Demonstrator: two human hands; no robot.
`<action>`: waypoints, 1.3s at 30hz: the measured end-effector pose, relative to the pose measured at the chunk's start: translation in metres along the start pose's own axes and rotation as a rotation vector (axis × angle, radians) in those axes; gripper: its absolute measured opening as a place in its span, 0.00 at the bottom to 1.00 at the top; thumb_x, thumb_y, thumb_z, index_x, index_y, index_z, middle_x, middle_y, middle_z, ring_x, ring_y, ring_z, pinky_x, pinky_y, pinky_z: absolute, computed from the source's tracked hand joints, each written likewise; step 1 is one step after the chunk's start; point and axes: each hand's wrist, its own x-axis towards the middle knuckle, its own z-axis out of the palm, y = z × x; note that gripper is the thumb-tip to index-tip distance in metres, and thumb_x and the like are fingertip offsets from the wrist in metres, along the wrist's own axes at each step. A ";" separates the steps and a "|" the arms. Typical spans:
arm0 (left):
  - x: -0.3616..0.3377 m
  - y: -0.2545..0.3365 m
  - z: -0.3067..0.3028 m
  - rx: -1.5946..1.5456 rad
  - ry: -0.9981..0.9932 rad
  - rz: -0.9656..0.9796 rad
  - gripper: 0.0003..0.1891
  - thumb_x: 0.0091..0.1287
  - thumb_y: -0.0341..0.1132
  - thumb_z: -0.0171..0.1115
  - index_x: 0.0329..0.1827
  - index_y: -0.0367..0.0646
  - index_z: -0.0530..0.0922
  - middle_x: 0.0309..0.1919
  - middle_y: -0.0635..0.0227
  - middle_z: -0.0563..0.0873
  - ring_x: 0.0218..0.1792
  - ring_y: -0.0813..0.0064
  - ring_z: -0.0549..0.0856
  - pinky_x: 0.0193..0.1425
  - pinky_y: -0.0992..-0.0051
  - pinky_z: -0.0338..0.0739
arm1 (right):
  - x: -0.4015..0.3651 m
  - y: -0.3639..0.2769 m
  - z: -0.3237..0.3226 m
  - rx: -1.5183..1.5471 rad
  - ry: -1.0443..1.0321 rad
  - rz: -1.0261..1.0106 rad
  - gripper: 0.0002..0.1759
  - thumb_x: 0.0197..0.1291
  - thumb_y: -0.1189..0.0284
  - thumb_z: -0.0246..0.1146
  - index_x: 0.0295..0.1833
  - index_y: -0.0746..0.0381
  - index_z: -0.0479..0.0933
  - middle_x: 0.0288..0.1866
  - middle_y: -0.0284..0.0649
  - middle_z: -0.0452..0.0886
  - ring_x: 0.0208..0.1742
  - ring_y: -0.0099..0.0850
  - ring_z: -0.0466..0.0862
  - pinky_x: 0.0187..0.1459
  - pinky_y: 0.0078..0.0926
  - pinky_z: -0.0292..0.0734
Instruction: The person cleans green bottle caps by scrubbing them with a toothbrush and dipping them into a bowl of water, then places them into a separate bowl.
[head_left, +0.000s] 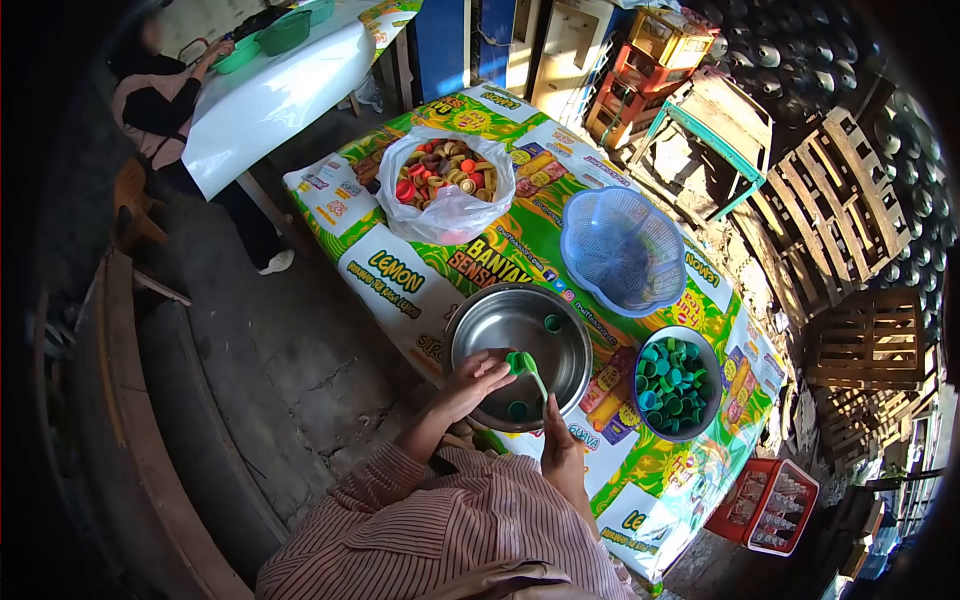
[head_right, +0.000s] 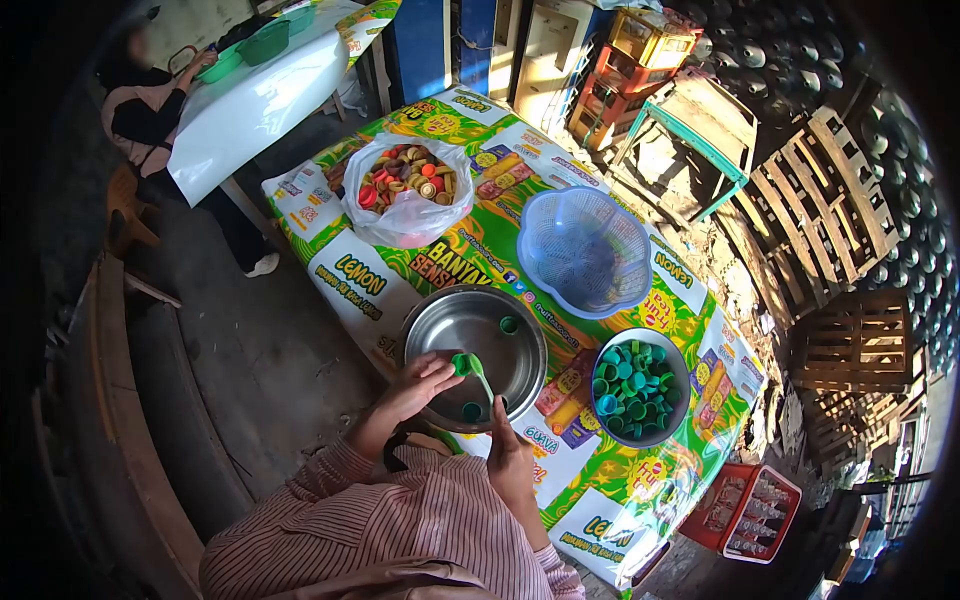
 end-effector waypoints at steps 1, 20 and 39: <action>0.000 -0.002 -0.001 -0.018 -0.014 0.020 0.15 0.68 0.29 0.50 0.57 0.36 0.69 0.53 0.65 0.75 0.54 0.75 0.75 0.62 0.72 0.70 | 0.003 -0.002 -0.002 0.047 0.061 0.013 0.28 0.55 0.85 0.52 0.64 0.59 0.66 0.36 0.58 0.78 0.35 0.43 0.83 0.36 0.21 0.74; -0.001 0.001 0.006 -0.117 -0.043 0.015 0.14 0.69 0.28 0.49 0.55 0.37 0.70 0.53 0.66 0.75 0.55 0.76 0.75 0.62 0.72 0.70 | 0.001 -0.011 -0.001 -0.062 -0.023 0.016 0.30 0.57 0.82 0.53 0.67 0.55 0.61 0.25 0.51 0.79 0.25 0.42 0.82 0.28 0.26 0.74; 0.003 0.008 0.007 -0.014 -0.064 0.009 0.15 0.69 0.27 0.47 0.59 0.38 0.68 0.53 0.66 0.75 0.55 0.75 0.75 0.63 0.71 0.70 | 0.001 -0.001 -0.004 -0.097 0.008 -0.078 0.30 0.54 0.85 0.53 0.65 0.59 0.64 0.30 0.50 0.81 0.30 0.41 0.83 0.32 0.28 0.75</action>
